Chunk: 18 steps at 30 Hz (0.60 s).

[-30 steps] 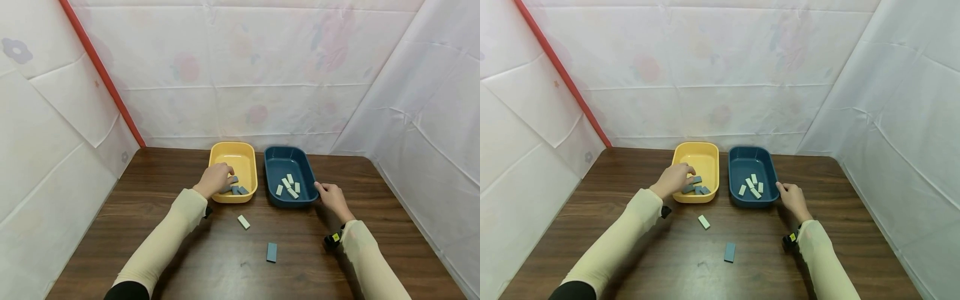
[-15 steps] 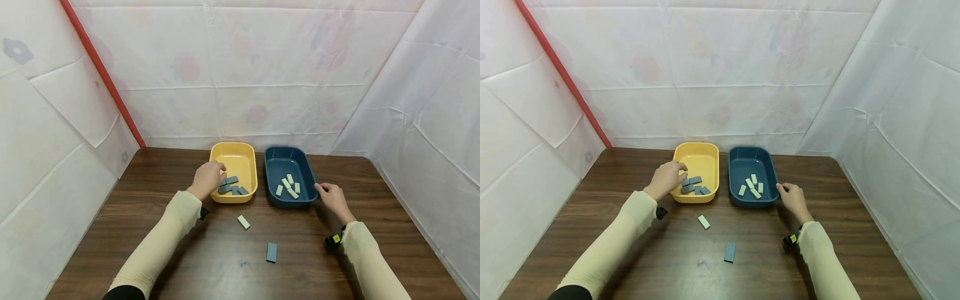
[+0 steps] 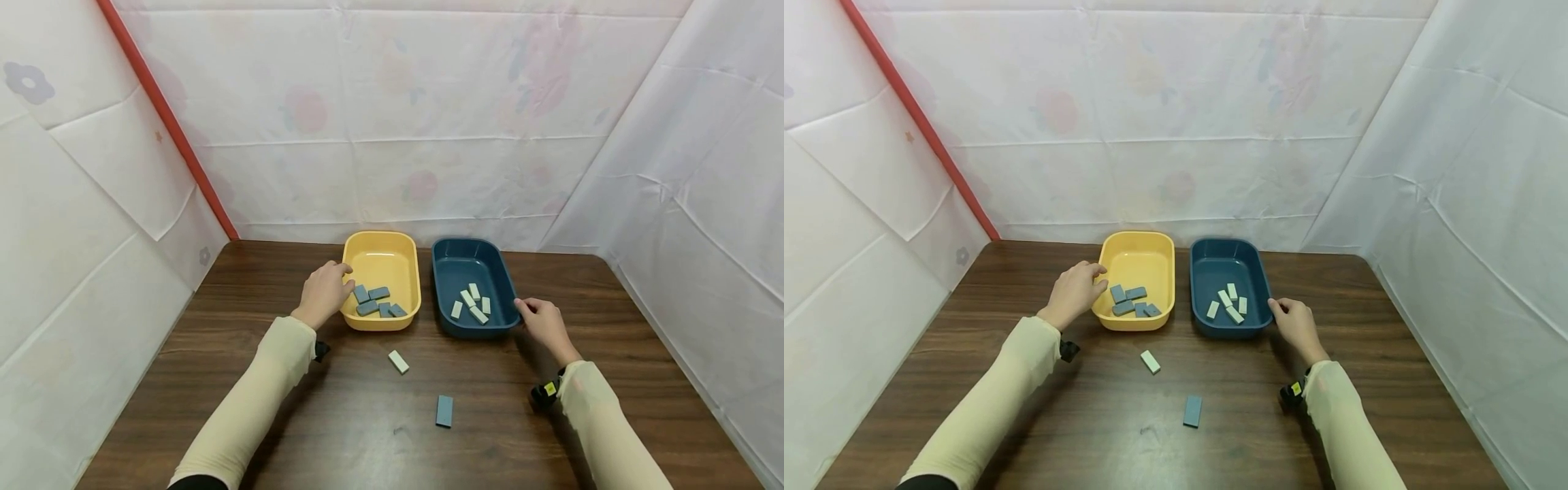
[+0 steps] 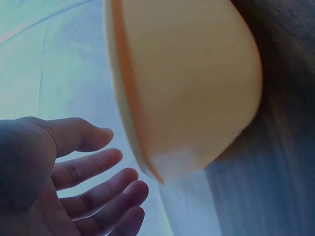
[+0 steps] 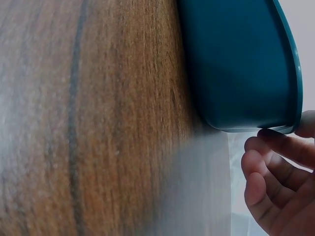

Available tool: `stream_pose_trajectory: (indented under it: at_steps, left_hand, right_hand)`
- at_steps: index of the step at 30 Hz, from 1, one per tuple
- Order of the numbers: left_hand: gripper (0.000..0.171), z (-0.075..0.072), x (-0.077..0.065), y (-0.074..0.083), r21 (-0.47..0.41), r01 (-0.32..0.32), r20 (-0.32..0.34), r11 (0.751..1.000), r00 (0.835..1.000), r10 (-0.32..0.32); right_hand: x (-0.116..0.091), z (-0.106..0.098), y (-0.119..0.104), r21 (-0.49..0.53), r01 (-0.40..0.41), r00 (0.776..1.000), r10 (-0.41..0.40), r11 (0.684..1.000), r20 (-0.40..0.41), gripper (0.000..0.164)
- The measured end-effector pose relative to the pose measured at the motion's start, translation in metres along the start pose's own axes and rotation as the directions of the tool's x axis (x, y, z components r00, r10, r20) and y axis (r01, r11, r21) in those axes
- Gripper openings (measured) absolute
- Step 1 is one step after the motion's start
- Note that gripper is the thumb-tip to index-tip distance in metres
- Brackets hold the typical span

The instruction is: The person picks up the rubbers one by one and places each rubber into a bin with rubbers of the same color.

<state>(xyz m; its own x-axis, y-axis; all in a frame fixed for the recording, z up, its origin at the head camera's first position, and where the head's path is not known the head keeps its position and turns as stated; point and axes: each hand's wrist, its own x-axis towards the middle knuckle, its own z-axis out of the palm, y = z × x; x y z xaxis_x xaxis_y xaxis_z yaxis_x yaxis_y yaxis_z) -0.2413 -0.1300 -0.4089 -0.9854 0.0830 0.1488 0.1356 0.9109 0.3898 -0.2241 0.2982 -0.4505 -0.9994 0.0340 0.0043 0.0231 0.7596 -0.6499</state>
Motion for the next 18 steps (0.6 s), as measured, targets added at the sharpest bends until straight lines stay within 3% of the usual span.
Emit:
stream_pose_trajectory:
  at_steps: [6,12,18]
  left_hand:
    - [0.037,0.004,-0.003,-0.010,-0.010,0.046,-0.009,0.999,0.999,-0.046]
    - [0.041,0.009,-0.006,-0.016,-0.035,0.043,0.023,0.998,0.999,-0.042]
    - [0.040,0.013,-0.009,-0.018,-0.071,0.028,-0.010,0.997,1.000,-0.029]
  right_hand:
    - [0.000,0.001,0.000,-0.001,0.004,1.000,-0.004,1.000,0.001,0.052]
    - [0.000,0.000,-0.001,-0.007,0.000,1.000,0.000,1.000,0.009,0.051]
    - [0.002,-0.004,-0.001,-0.028,0.016,1.000,-0.015,0.999,0.026,0.048]
